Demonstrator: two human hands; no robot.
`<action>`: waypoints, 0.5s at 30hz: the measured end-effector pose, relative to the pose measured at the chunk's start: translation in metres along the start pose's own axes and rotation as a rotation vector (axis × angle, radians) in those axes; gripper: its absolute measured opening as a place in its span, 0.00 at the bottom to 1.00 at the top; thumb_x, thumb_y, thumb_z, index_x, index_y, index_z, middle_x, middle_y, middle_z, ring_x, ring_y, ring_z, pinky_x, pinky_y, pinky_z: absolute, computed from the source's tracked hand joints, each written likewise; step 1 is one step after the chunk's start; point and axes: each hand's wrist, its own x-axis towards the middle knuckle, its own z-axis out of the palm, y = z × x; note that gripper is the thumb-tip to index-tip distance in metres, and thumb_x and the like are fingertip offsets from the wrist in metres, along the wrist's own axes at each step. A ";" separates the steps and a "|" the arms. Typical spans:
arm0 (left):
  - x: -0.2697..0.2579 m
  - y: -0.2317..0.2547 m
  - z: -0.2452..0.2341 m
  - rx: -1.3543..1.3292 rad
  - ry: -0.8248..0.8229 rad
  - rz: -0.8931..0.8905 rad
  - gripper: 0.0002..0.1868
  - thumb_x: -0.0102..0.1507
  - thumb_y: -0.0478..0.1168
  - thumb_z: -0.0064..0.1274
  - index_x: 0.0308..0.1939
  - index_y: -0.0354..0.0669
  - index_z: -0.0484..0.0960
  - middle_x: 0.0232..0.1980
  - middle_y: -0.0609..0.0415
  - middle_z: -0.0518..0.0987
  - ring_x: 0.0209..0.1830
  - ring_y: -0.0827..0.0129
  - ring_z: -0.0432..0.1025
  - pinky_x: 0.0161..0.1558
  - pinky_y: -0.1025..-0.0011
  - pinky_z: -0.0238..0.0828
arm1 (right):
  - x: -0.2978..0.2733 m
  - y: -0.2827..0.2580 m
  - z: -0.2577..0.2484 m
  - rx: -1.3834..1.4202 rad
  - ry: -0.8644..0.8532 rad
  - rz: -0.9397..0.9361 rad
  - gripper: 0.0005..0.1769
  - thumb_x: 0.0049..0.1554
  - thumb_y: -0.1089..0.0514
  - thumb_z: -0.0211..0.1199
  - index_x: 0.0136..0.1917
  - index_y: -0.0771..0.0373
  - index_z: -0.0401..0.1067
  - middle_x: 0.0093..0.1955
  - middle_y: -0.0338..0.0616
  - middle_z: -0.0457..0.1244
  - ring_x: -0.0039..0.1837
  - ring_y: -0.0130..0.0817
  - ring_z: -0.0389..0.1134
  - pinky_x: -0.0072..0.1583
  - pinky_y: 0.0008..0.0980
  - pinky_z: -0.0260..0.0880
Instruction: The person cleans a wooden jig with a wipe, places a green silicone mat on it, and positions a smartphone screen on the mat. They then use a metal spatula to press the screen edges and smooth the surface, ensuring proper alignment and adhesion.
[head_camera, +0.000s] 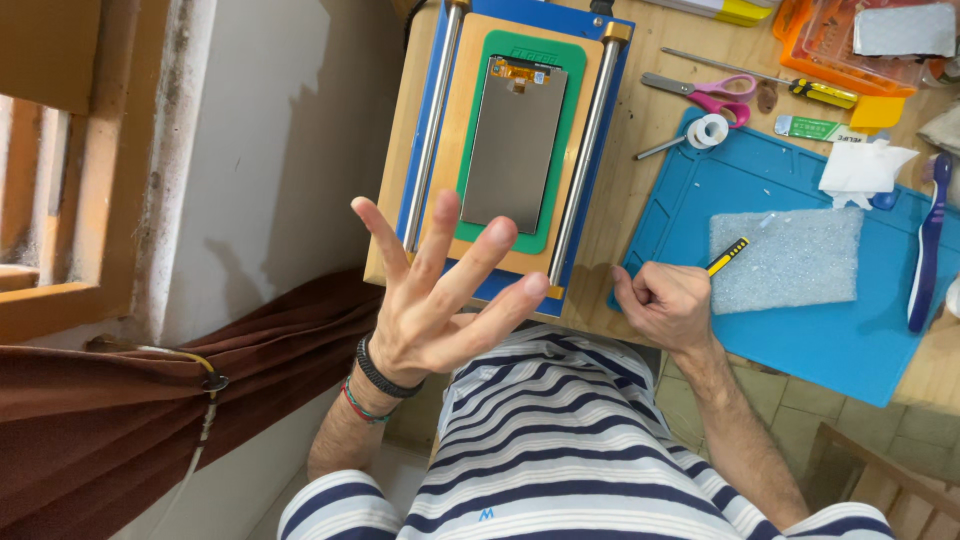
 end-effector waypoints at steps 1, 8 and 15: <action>-0.012 0.002 -0.002 0.026 -0.199 -0.047 0.34 0.81 0.62 0.71 0.80 0.66 0.66 0.83 0.45 0.66 0.84 0.20 0.43 0.72 0.01 0.26 | 0.001 -0.003 -0.001 -0.046 -0.038 -0.016 0.33 0.65 0.68 0.71 0.29 0.58 0.52 0.25 0.37 0.45 0.26 0.33 0.46 0.32 0.36 0.46; -0.003 -0.004 -0.003 -0.384 -0.206 -0.075 0.59 0.79 0.51 0.79 0.92 0.77 0.38 0.83 0.21 0.61 0.80 0.26 0.75 0.81 0.19 0.70 | 0.000 -0.001 -0.001 -0.062 -0.032 -0.010 0.31 0.65 0.66 0.71 0.29 0.58 0.53 0.24 0.37 0.46 0.26 0.35 0.47 0.32 0.37 0.47; 0.013 0.001 -0.016 -0.046 0.043 -0.086 0.26 0.69 0.48 0.58 0.20 0.50 0.64 0.20 0.63 0.59 0.23 0.67 0.57 0.36 0.66 0.53 | 0.003 -0.003 -0.002 -0.043 -0.018 -0.015 0.32 0.64 0.67 0.70 0.29 0.58 0.52 0.24 0.37 0.46 0.26 0.34 0.47 0.32 0.37 0.44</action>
